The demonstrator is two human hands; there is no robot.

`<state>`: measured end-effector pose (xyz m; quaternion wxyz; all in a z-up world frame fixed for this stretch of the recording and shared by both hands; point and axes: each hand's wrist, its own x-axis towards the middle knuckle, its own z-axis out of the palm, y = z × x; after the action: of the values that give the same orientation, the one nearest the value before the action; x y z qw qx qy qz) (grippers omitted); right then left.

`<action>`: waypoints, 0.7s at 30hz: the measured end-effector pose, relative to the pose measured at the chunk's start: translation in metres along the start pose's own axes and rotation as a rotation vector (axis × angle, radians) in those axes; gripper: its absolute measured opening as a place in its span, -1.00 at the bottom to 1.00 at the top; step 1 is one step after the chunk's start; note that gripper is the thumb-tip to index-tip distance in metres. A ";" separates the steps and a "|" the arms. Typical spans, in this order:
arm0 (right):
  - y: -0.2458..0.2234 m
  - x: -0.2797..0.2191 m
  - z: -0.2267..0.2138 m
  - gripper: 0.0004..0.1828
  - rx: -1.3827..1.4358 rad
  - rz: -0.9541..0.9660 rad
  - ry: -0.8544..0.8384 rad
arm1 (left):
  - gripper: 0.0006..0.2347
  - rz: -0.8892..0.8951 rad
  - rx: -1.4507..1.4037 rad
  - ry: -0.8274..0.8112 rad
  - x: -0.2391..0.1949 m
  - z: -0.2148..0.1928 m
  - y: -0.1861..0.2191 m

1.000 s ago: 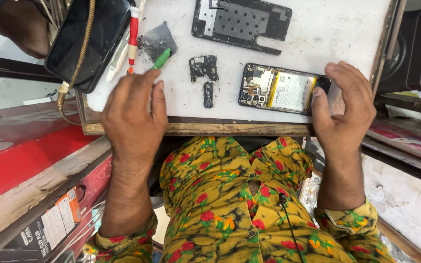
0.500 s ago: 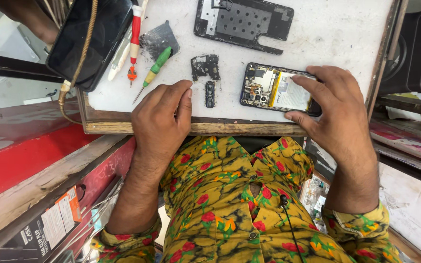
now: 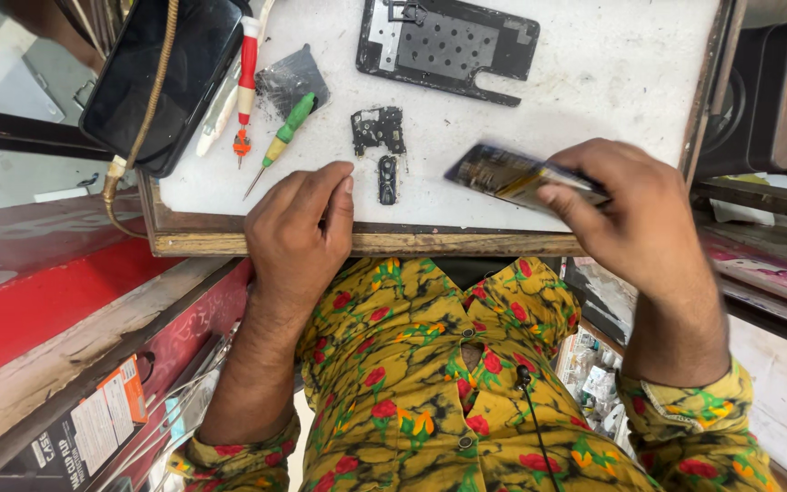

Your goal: The person uses a green-handled screwdriver to remove screws from a disassembled mobile phone on a white workbench. They then place a metal bracket onto the phone's motherboard and continue to adjust internal components by hand.

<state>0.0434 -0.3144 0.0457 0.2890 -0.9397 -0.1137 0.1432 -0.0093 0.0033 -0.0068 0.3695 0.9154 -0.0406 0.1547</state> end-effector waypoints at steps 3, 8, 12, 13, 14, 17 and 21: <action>0.004 -0.004 0.021 -0.76 0.706 0.117 0.105 | -0.87 -0.036 -0.109 -0.024 -0.003 0.000 0.007; -0.008 -0.025 0.061 -0.53 1.684 0.182 0.039 | -0.68 -0.251 -0.481 -0.316 -0.010 0.012 0.037; -0.017 -0.035 0.084 -0.42 1.520 0.387 -0.029 | -0.53 -0.263 -0.560 -0.447 -0.011 0.023 0.051; -0.015 -0.035 0.083 -0.42 1.445 0.335 -0.050 | -0.53 -0.248 -0.581 -0.445 -0.011 0.026 0.053; -0.013 -0.035 0.081 -0.41 1.368 0.284 -0.069 | -0.53 -0.233 -0.602 -0.442 -0.012 0.028 0.053; -0.003 -0.030 0.064 -0.32 1.230 0.212 -0.032 | -0.56 -0.348 -0.672 -0.500 -0.016 0.030 0.052; 0.000 -0.025 0.044 -0.40 0.882 0.038 0.084 | -0.58 -0.510 -0.762 -0.512 -0.024 0.038 0.055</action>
<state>0.0053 -0.2988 0.0159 0.6639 -0.7335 -0.0126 0.1451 -0.0331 -0.0643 -0.0037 0.6802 0.7055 0.0411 -0.1946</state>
